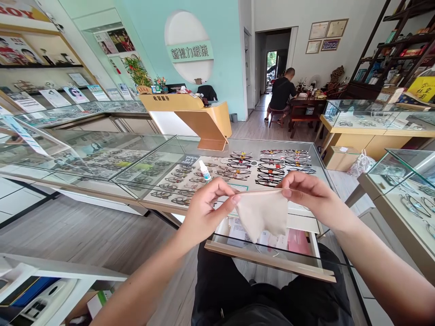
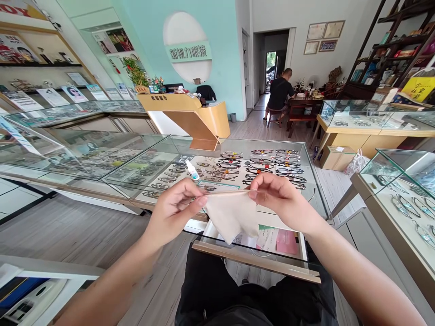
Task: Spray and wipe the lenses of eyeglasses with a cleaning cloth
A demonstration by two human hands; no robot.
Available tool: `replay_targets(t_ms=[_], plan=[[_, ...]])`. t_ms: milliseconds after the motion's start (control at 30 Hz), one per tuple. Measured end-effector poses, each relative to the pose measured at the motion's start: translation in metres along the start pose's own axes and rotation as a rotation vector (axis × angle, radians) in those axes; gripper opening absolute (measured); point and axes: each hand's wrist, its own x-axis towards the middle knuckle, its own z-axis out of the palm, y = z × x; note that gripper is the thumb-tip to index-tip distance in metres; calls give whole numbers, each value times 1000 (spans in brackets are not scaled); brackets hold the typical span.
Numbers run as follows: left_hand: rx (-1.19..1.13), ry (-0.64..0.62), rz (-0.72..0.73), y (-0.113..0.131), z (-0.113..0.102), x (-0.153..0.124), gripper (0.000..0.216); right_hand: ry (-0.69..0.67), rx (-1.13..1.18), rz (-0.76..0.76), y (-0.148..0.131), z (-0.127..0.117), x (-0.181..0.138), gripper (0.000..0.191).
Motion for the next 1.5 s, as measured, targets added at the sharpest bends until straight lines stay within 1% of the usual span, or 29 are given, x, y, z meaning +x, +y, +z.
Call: replay_targets(t_ms=[67, 133, 200, 267, 333, 400, 467, 533, 600, 667, 700, 733, 767, 833, 900, 967, 1033, 1100, 1167, 1200, 1233, 1267, 1300, 1333, 1367, 1400, 1433, 1500], plan=[[-230, 24, -133, -14, 8, 6, 33, 16, 91, 30, 2, 3, 3, 20], [-492, 85, -231, -29, 21, 12, 40, 54, 178, 78, 4, 8, 6, 20], [-732, 152, -318, -44, 39, 14, 43, 102, 256, 125, 4, 14, 10, 23], [-871, 144, -415, -56, 61, 9, 54, 144, 314, 155, 3, 20, 15, 27], [-908, 133, -500, -65, 83, -1, 61, 183, 345, 168, 2, 23, 19, 30], [-898, 199, -544, -71, 103, -13, 55, 218, 365, 166, 1, 23, 22, 30], [-856, 265, -537, -76, 119, -23, 49, 250, 388, 153, 2, 21, 22, 29], [-779, 300, -486, -80, 128, -30, 48, 272, 411, 140, 3, 16, 22, 27], [-680, 350, -427, -84, 129, -33, 50, 288, 430, 130, 5, 12, 20, 26], [-590, 413, -388, -88, 124, -34, 52, 306, 441, 130, 7, 9, 18, 27], [-563, 421, -375, -90, 120, -33, 53, 317, 449, 134, 8, 7, 16, 27], [-558, 395, -365, -91, 115, -31, 53, 328, 456, 141, 9, 6, 15, 28], [-581, 336, -367, -91, 110, -29, 51, 334, 464, 150, 11, 5, 13, 28], [-700, 171, -403, -90, 100, -22, 48, 328, 474, 170, 15, 3, 10, 26], [-843, 45, -455, -88, 94, -13, 54, 306, 472, 191, 21, 3, 7, 24], [-897, 18, -482, -86, 93, -4, 57, 296, 463, 212, 29, 4, 4, 23], [-854, 41, -490, -85, 94, 1, 52, 305, 450, 229, 37, 4, 2, 23], [-775, 78, -507, -86, 95, 2, 52, 302, 413, 249, 43, -1, -1, 23], [-714, 106, -530, -87, 93, 1, 53, 252, 296, 264, 46, -18, -3, 24], [-691, 115, -545, -88, 91, 0, 52, 228, 182, 255, 47, -30, -3, 25], [-671, 123, -564, -88, 87, -1, 51, 212, 22, 239, 47, -46, -2, 25], [-655, 129, -588, -89, 82, -1, 50, 226, -186, 210, 48, -62, -1, 25], [-638, 132, -616, -91, 76, -2, 49, 274, -438, 190, 50, -79, 1, 26], [-620, 135, -645, -93, 69, -2, 50, 308, -690, 219, 53, -94, 3, 26], [-600, 138, -675, -95, 63, -2, 50, 306, -889, 299, 57, -107, 5, 25], [-582, 145, -704, -97, 57, -2, 51, 283, -1033, 399, 63, -116, 8, 24], [-566, 160, -730, -100, 52, -2, 51, 246, -1120, 486, 70, -121, 11, 24], [-552, 211, -768, -104, 45, -2, 53, 168, -1183, 595, 85, -122, 16, 23]])
